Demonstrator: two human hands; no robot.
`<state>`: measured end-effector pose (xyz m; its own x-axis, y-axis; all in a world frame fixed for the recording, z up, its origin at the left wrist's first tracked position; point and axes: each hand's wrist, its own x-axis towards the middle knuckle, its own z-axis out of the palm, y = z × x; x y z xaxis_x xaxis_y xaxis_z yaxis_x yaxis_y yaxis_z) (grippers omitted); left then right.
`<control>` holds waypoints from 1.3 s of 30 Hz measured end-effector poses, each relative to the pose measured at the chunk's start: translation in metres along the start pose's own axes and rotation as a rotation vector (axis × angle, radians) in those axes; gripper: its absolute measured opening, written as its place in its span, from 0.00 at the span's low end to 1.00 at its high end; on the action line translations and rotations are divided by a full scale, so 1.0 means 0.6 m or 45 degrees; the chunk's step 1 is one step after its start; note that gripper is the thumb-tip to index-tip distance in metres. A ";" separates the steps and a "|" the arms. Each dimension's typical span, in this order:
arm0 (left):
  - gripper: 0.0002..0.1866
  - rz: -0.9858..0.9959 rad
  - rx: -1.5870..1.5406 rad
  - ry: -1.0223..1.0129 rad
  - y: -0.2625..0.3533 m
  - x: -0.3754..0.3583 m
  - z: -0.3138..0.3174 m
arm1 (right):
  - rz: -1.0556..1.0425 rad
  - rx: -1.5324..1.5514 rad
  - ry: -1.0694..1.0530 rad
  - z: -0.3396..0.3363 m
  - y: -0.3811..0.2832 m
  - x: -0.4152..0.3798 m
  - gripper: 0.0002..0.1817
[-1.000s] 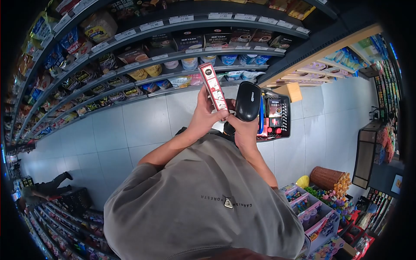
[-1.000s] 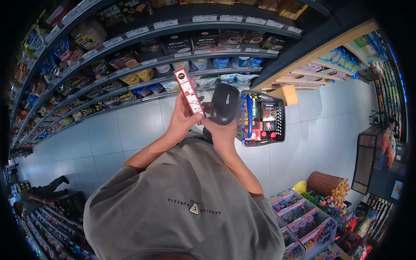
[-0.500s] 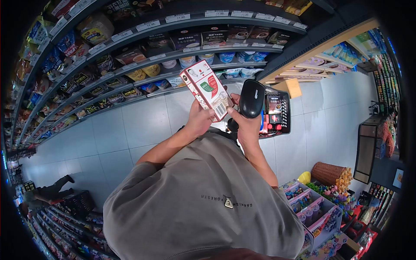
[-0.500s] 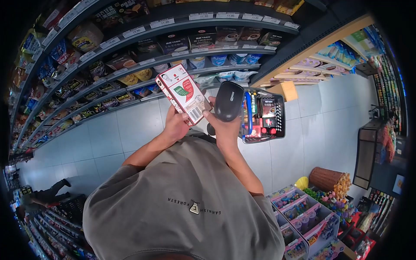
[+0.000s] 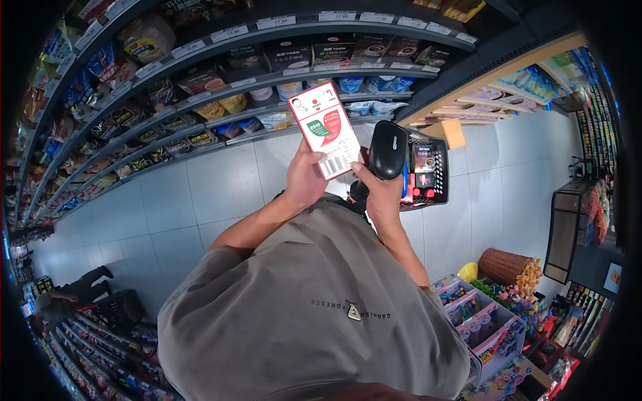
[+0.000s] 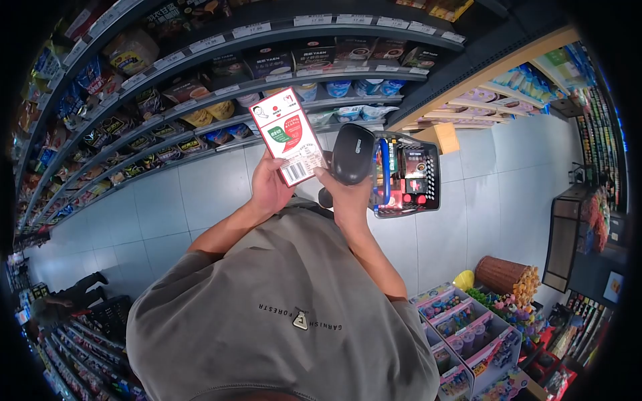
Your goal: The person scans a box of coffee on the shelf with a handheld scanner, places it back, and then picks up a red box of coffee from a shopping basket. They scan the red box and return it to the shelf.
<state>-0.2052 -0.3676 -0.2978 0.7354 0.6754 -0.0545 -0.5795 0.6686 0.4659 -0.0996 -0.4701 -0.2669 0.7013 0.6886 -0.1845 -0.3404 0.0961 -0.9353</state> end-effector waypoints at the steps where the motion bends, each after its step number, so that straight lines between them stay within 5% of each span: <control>1: 0.33 -0.002 -0.007 -0.004 0.000 0.000 -0.005 | -0.006 0.005 -0.016 -0.002 0.003 0.000 0.21; 9: 0.25 0.005 0.185 0.114 -0.004 0.007 -0.005 | -0.141 -0.072 0.056 0.006 0.000 0.002 0.22; 21: 0.24 0.046 0.192 -0.059 -0.009 0.025 -0.017 | -0.127 -0.284 0.039 0.014 -0.010 -0.006 0.27; 27: 0.22 0.050 0.203 0.008 -0.012 0.029 -0.021 | -0.199 -0.230 0.060 0.014 -0.009 0.004 0.20; 39: 0.20 -0.239 -0.066 0.214 -0.001 0.033 -0.019 | -0.097 -0.040 -0.018 0.003 -0.007 0.022 0.18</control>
<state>-0.1945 -0.3511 -0.3094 0.7658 0.5771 -0.2839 -0.4586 0.7995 0.3880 -0.0902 -0.4602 -0.2649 0.7156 0.6900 -0.1085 -0.2666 0.1262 -0.9555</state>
